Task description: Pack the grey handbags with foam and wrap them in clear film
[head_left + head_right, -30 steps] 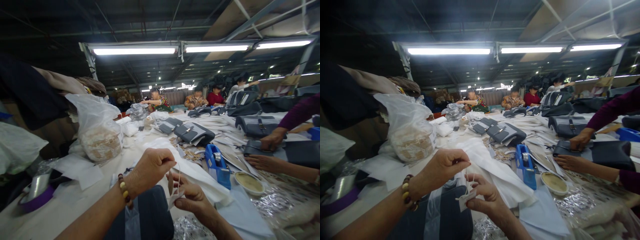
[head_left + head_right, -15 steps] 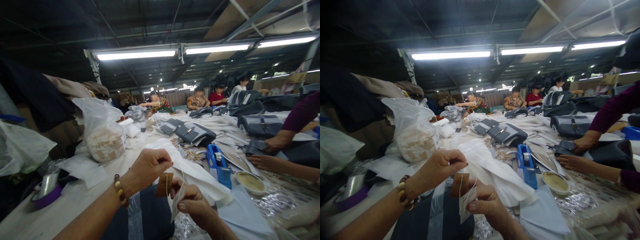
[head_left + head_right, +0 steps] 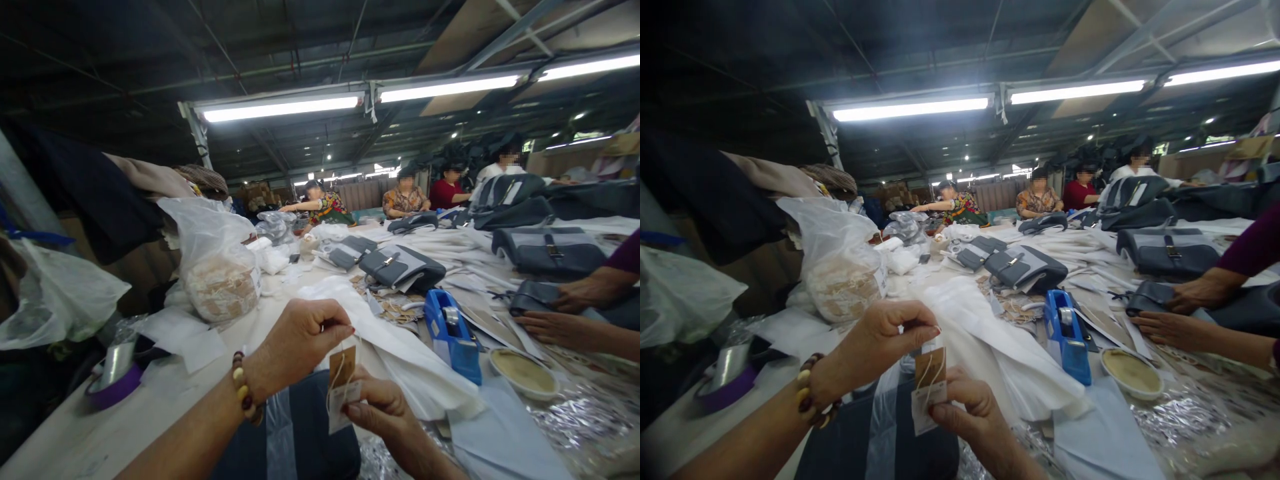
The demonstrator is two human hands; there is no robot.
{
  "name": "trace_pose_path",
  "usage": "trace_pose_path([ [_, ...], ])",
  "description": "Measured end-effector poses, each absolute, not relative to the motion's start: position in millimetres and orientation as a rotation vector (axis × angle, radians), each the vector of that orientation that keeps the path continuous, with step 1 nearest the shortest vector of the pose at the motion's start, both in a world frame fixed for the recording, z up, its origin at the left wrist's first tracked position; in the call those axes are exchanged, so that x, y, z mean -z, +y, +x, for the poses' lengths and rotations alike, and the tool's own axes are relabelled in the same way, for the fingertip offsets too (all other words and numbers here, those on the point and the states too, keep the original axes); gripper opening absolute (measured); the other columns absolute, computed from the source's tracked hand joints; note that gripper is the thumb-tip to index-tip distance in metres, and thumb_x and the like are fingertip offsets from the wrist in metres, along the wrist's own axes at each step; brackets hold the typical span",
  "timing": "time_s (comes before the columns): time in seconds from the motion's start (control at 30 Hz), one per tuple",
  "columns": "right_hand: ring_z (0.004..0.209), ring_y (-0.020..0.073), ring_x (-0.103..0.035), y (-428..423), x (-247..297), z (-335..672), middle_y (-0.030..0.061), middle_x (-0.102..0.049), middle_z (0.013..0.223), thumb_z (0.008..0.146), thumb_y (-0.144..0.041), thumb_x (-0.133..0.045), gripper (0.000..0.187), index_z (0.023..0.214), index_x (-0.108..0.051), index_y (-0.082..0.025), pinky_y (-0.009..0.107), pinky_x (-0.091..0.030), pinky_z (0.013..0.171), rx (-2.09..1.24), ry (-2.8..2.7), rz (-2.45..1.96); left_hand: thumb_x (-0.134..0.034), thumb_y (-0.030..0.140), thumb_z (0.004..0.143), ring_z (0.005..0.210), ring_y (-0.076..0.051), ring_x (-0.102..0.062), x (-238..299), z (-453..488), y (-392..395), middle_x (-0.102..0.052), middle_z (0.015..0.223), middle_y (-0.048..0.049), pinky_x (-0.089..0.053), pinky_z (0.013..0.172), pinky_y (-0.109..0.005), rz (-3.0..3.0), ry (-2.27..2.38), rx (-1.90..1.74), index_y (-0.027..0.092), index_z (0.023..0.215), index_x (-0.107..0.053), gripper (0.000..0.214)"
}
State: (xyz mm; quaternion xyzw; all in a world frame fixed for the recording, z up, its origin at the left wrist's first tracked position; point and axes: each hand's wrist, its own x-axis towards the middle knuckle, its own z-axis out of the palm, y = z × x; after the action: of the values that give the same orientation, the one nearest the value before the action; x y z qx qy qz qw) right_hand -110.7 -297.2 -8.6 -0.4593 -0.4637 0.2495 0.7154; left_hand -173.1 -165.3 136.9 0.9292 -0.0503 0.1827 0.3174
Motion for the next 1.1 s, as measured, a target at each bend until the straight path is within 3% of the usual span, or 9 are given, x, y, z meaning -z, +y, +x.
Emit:
trace_pose_path([
  [0.23,0.072,0.0153,-0.054,-293,34,-117,0.0035,-0.058,0.083,0.072,-0.04,-0.068,0.023,0.07,-0.067,-0.017,0.028,-0.044,0.07,-0.808,-0.739,-0.815,-0.058,0.013,0.075,0.052,-0.008,-0.049,-132,-165,-153,-0.059,0.056,0.0035,-0.035,0.052,-0.017,2.459,-0.156,-0.583,0.014,0.065,-0.063,0.011],
  [0.3,0.078,0.0168,-0.056,-294,40,-122,0.0046,-0.058,0.087,0.078,-0.036,-0.064,0.022,0.067,-0.063,-0.017,0.027,-0.044,0.07,-0.532,-0.738,-0.973,-0.057,0.011,0.076,0.053,-0.008,-0.049,-130,-164,-148,-0.058,0.057,0.0033,-0.035,0.053,-0.018,2.535,-0.143,-0.61,0.014,0.065,-0.062,0.012],
  [0.4,0.08,0.0157,-0.056,-299,47,-125,0.0043,-0.059,0.086,0.082,-0.019,-0.059,0.007,0.075,-0.058,-0.02,0.024,-0.044,0.07,0.161,-0.795,-1.325,-0.054,0.011,0.077,0.064,-0.012,-0.053,-125,-163,-140,-0.06,0.068,-0.0002,-0.037,0.062,-0.023,2.652,-0.138,-0.642,0.015,0.064,-0.058,0.014],
  [0.5,0.074,0.0148,-0.055,-306,52,-122,0.0029,-0.058,0.081,0.078,-0.005,-0.056,0.021,0.089,-0.053,-0.022,0.025,-0.045,0.068,0.654,-0.918,-1.529,-0.052,0.008,0.075,0.07,-0.013,-0.053,-120,-162,-135,-0.059,0.075,-0.0013,-0.037,0.067,-0.025,2.658,-0.112,-0.569,0.015,0.058,-0.052,0.018],
  [0.7,0.068,0.0163,-0.051,-302,60,-115,0.0032,-0.056,0.074,0.073,-0.004,-0.053,0.023,0.087,-0.048,-0.021,0.029,-0.042,0.063,0.995,-1.014,-1.69,-0.05,0.015,0.073,0.05,-0.01,-0.038,-117,-160,-136,-0.042,0.05,0.0064,-0.028,0.049,-0.022,2.482,0.157,-0.235,0.016,0.056,-0.05,0.017],
  [0.87,0.071,0.0163,-0.052,-295,70,-123,0.0031,-0.056,0.077,0.072,-0.005,-0.055,0.021,0.085,-0.049,-0.021,0.028,-0.042,0.064,0.805,-1.042,-1.663,-0.05,0.024,0.073,0.053,-0.01,-0.041,-118,-159,-137,-0.045,0.053,0.0052,-0.03,0.051,-0.023,2.351,0.14,-0.27,0.017,0.058,-0.049,0.017],
  [0.97,0.082,0.0195,-0.056,-297,69,-130,0.0071,-0.059,0.09,0.084,-0.025,-0.053,0.004,0.085,-0.054,-0.021,0.031,-0.045,0.073,0.408,-0.935,-1.501,-0.05,0.027,0.075,0.054,-0.011,-0.044,-117,-160,-137,-0.049,0.055,0.0036,-0.032,0.052,-0.023,2.314,0.087,-0.224,0.017,0.06,-0.05,0.017],
  [1.03,0.08,0.0188,-0.058,-297,64,-128,0.0069,-0.061,0.086,0.092,-0.035,-0.043,0.02,0.089,-0.057,-0.021,0.031,-0.045,0.074,0.155,-0.761,-1.39,-0.05,0.028,0.076,0.055,-0.011,-0.045,-115,-161,-136,-0.051,0.056,0.0029,-0.033,0.052,-0.023,2.275,0.033,-0.182,0.017,0.063,-0.051,0.018],
  [1.1,0.067,0.0156,-0.057,-293,57,-117,0.0026,-0.059,0.069,0.094,-0.037,-0.041,0.024,0.098,-0.059,-0.02,0.027,-0.045,0.065,-0.001,-0.631,-1.359,-0.049,0.03,0.079,0.053,-0.011,-0.045,-113,-162,-136,-0.052,0.058,0.0026,-0.032,0.05,-0.022,2.234,-0.012,-0.139,0.018,0.065,-0.051,0.019],
])
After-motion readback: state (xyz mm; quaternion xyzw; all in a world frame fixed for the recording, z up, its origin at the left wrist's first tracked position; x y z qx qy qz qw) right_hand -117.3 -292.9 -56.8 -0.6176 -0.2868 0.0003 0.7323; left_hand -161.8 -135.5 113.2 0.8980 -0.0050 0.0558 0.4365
